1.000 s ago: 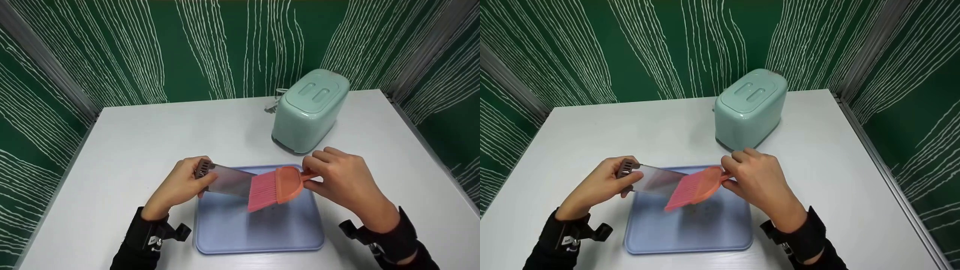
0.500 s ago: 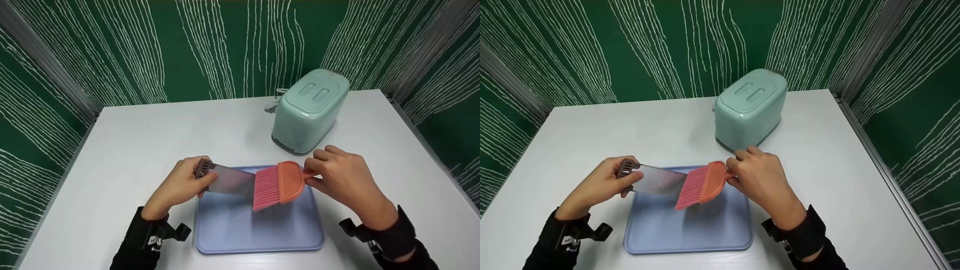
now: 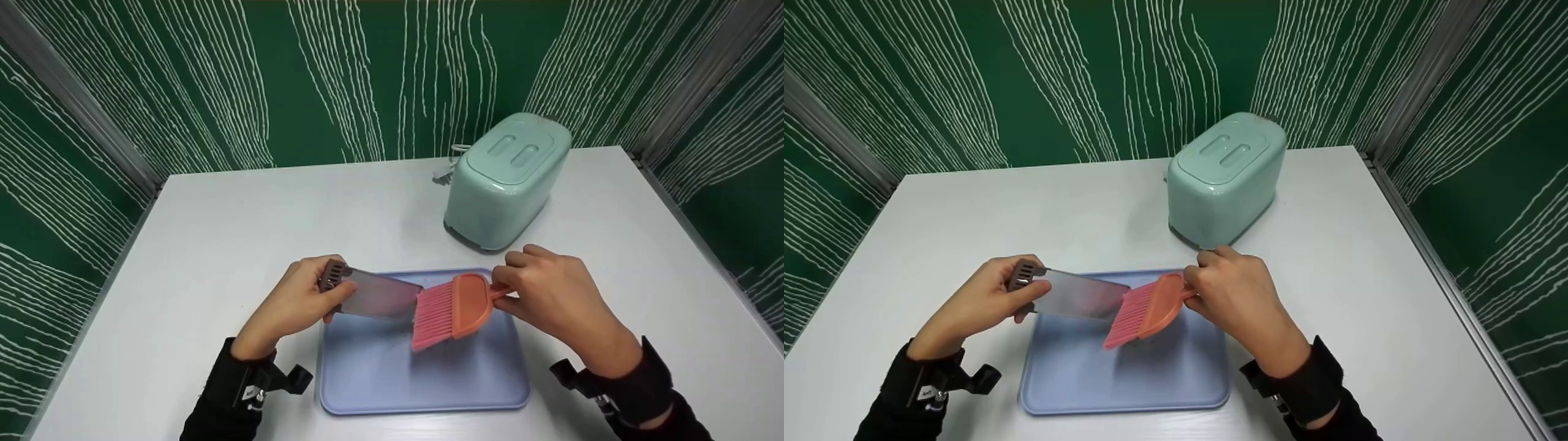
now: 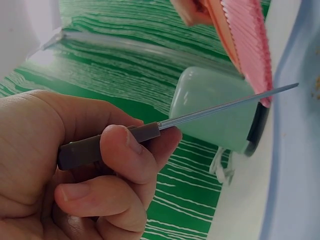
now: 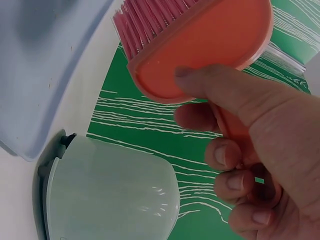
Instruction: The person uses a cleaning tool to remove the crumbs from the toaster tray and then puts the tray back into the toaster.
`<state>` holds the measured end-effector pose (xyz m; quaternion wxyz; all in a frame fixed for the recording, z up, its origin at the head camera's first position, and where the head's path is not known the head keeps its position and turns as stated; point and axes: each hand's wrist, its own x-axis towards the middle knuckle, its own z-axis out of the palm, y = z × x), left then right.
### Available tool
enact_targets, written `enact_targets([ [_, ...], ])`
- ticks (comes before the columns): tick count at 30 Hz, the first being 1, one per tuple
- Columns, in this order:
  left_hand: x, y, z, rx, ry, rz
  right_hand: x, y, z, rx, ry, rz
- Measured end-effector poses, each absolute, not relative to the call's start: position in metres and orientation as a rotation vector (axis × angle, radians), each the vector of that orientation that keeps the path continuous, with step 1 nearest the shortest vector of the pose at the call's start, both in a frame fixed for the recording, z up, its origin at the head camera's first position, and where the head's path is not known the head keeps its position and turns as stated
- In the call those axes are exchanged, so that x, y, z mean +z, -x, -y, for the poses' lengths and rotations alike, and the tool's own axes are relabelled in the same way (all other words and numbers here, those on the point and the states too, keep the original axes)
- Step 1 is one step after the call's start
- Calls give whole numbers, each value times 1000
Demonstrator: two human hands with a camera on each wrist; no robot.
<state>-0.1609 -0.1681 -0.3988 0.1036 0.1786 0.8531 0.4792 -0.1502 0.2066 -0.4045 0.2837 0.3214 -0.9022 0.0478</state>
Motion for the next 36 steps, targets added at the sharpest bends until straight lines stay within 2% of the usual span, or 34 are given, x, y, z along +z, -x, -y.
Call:
enact_targets([
  [17, -398, 161, 170, 1419, -531, -2540, -398, 145, -206, 319, -956, 2686],
  [36, -399, 162, 170, 1430, -531, -2520, -397, 155, -214, 344, -1082, 2376],
])
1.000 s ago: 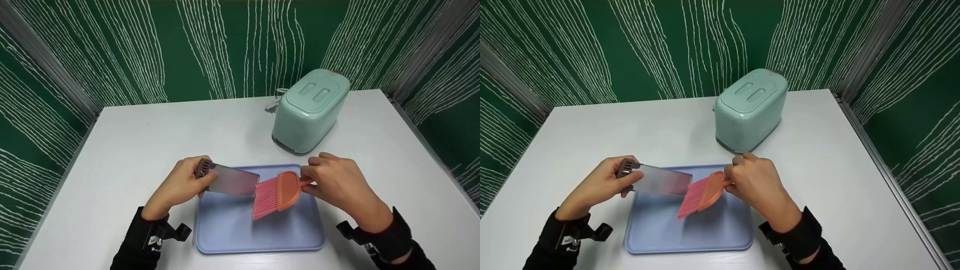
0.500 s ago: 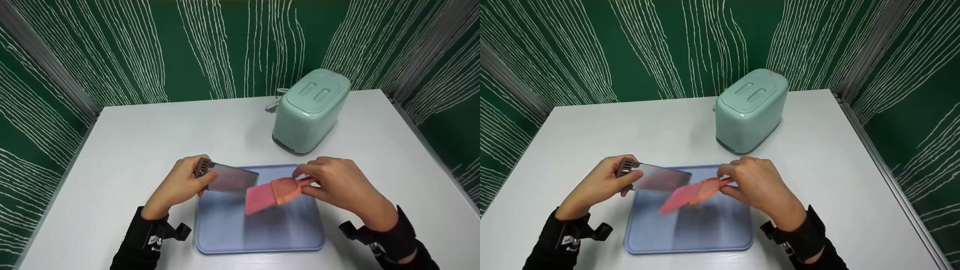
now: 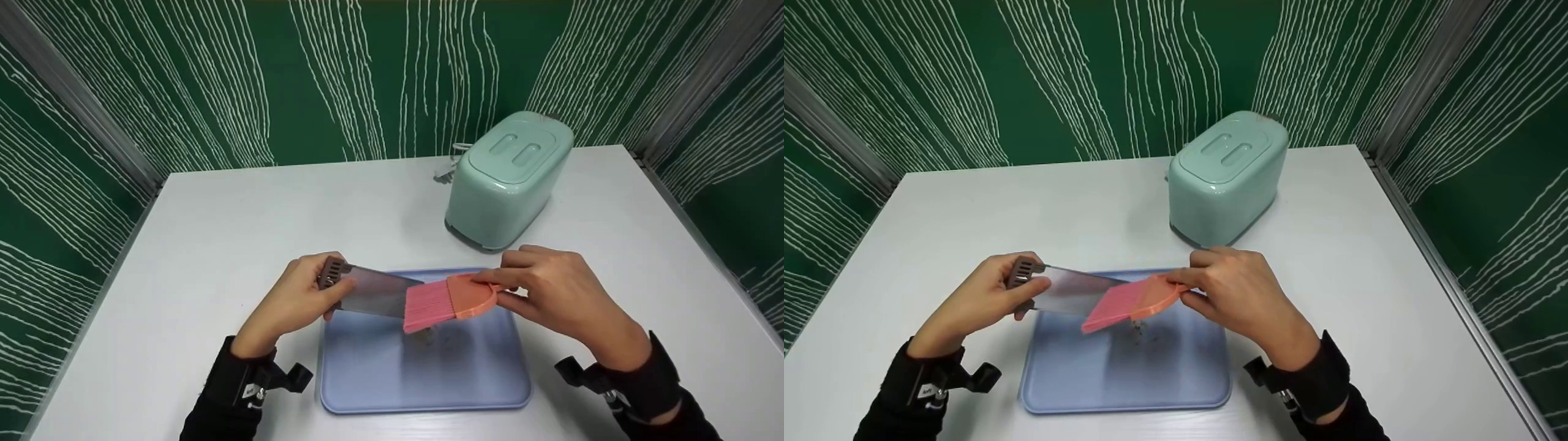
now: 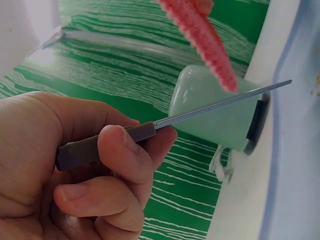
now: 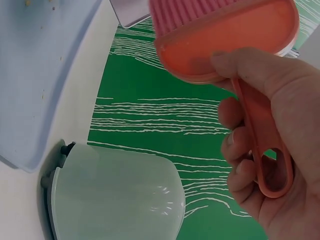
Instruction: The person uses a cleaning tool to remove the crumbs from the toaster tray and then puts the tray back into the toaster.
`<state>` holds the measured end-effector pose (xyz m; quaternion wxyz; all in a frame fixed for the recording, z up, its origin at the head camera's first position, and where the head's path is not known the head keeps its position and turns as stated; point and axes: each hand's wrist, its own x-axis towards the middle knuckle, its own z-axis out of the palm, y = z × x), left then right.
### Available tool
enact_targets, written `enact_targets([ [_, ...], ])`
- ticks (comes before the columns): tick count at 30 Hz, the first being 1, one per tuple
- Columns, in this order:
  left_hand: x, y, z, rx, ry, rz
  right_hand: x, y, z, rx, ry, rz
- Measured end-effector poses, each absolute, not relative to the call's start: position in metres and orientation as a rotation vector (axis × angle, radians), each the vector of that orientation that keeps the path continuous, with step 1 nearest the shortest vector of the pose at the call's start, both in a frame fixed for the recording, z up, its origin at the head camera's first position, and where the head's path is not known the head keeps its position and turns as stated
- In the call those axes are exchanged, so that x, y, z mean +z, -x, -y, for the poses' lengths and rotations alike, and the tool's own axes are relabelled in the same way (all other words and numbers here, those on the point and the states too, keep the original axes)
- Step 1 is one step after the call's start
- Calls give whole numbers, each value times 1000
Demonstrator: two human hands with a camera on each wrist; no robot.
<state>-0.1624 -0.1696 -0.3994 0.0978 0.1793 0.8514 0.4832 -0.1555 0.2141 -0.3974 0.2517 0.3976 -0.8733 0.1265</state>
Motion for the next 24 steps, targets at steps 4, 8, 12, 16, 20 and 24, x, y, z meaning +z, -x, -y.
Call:
enact_targets([
  [4, -399, 162, 169, 1430, -523, -2523, -398, 155, -215, 298, -1064, 2381],
  [8, -398, 162, 169, 1421, -519, -2525, -398, 155, -216, 241, -1029, 2385],
  [12, -398, 161, 169, 1416, -518, -2526, -398, 154, -215, 193, -1004, 2381],
  [16, -397, 161, 169, 1416, -521, -2528, -400, 154, -213, 159, -995, 2378],
  [20, -397, 160, 168, 1410, -535, -2534, -401, 154, -212, 136, -991, 2373],
  [24, -397, 159, 169, 1403, -554, -2543, -402, 154, -211, 124, -984, 2364],
])
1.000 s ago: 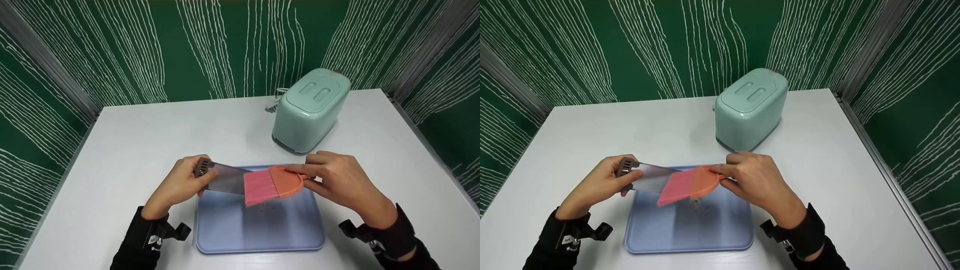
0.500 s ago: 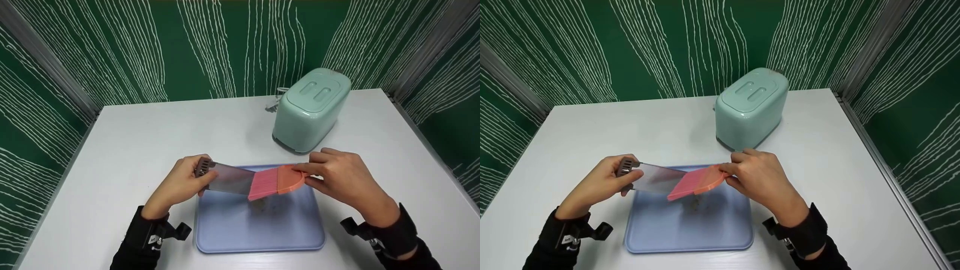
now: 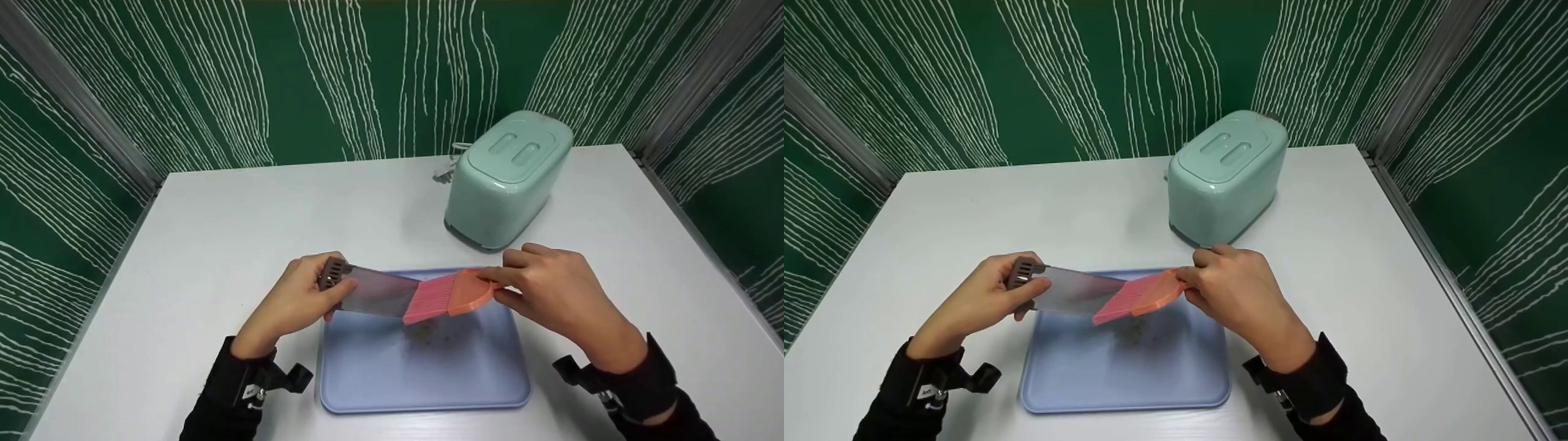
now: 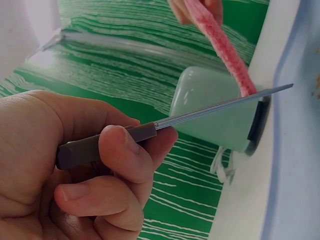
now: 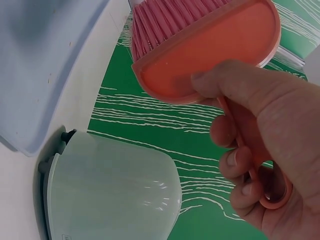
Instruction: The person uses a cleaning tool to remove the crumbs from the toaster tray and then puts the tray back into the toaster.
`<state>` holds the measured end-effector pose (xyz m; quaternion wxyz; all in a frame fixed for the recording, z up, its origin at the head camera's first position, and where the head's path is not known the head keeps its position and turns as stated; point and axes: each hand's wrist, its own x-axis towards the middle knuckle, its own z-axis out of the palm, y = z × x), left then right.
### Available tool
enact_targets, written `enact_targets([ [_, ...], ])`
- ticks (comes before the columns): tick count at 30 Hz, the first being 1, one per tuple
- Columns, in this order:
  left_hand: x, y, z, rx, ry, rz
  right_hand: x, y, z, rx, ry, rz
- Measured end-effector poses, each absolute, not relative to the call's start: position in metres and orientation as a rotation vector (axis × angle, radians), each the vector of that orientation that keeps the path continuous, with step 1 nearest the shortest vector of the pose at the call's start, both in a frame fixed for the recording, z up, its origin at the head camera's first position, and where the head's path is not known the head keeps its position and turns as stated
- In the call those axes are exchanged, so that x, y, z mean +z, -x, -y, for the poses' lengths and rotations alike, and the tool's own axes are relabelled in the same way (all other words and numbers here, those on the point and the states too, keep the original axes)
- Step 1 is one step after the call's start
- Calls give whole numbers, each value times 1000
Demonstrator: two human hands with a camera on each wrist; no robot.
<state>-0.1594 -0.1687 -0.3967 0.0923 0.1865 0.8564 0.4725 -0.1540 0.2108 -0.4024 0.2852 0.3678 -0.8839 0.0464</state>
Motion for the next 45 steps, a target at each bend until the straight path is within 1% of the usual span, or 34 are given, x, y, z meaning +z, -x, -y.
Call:
enact_targets([
  [21, -397, 158, 167, 1396, -567, -2563, -408, 150, -202, 125, -987, 2435],
  [32, -397, 158, 167, 1414, -582, -2562, -413, 147, -197, 170, -1037, 2443],
  [45, -398, 158, 167, 1388, -597, -2624, -409, 146, -199, 249, -1127, 2467],
])
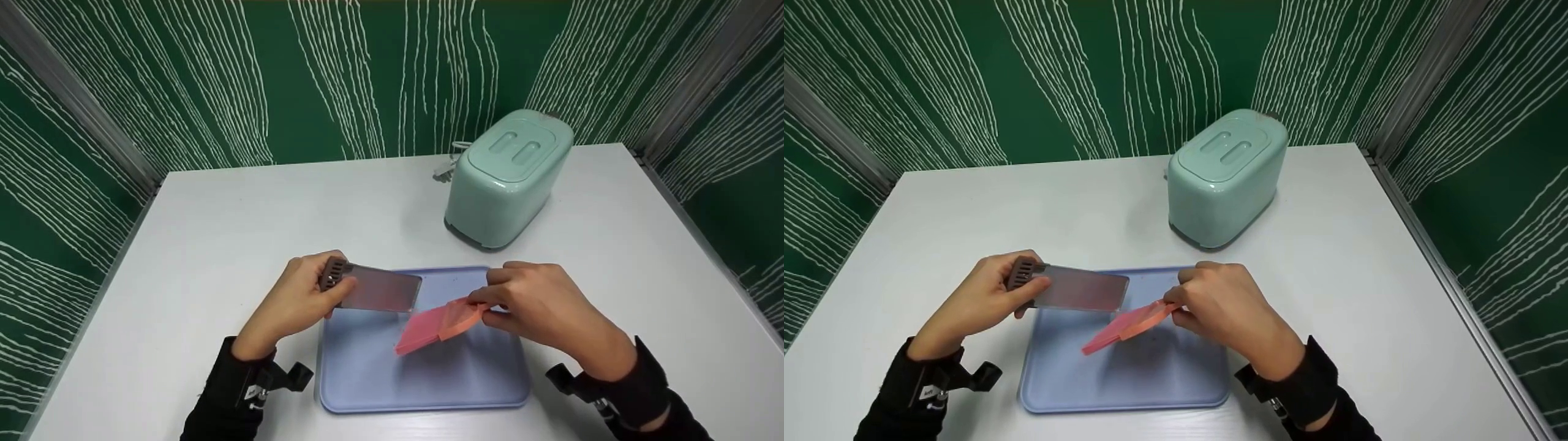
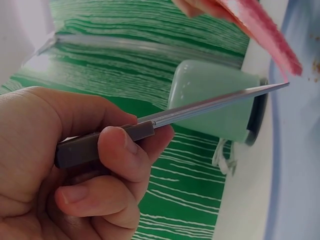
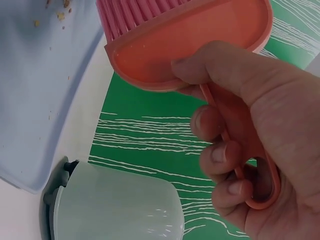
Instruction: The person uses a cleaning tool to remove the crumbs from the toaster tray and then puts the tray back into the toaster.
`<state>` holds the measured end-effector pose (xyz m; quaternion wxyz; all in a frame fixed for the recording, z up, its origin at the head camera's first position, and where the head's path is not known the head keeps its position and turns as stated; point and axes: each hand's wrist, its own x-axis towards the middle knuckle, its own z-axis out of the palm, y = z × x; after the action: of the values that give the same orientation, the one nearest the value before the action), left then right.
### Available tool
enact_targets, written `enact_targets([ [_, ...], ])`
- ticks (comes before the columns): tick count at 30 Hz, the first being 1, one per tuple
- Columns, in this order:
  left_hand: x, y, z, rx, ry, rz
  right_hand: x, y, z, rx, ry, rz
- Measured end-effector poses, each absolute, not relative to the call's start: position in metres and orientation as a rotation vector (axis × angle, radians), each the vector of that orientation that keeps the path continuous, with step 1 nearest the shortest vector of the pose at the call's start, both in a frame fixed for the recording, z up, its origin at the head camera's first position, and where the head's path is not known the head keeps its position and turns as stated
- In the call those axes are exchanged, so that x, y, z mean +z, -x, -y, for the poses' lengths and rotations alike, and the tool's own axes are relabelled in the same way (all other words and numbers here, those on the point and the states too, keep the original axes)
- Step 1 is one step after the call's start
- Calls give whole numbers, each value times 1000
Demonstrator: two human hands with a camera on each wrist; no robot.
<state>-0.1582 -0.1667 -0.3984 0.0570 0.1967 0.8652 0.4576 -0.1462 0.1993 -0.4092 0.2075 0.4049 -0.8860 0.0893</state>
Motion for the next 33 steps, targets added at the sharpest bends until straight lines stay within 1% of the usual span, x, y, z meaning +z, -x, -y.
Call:
enact_targets([
  [11, -396, 158, 166, 1381, -613, -2642, -406, 147, -198, 256, -1176, 2425],
  [33, -396, 157, 165, 1342, -678, -2652, -412, 146, -192, 164, -1070, 2464],
])
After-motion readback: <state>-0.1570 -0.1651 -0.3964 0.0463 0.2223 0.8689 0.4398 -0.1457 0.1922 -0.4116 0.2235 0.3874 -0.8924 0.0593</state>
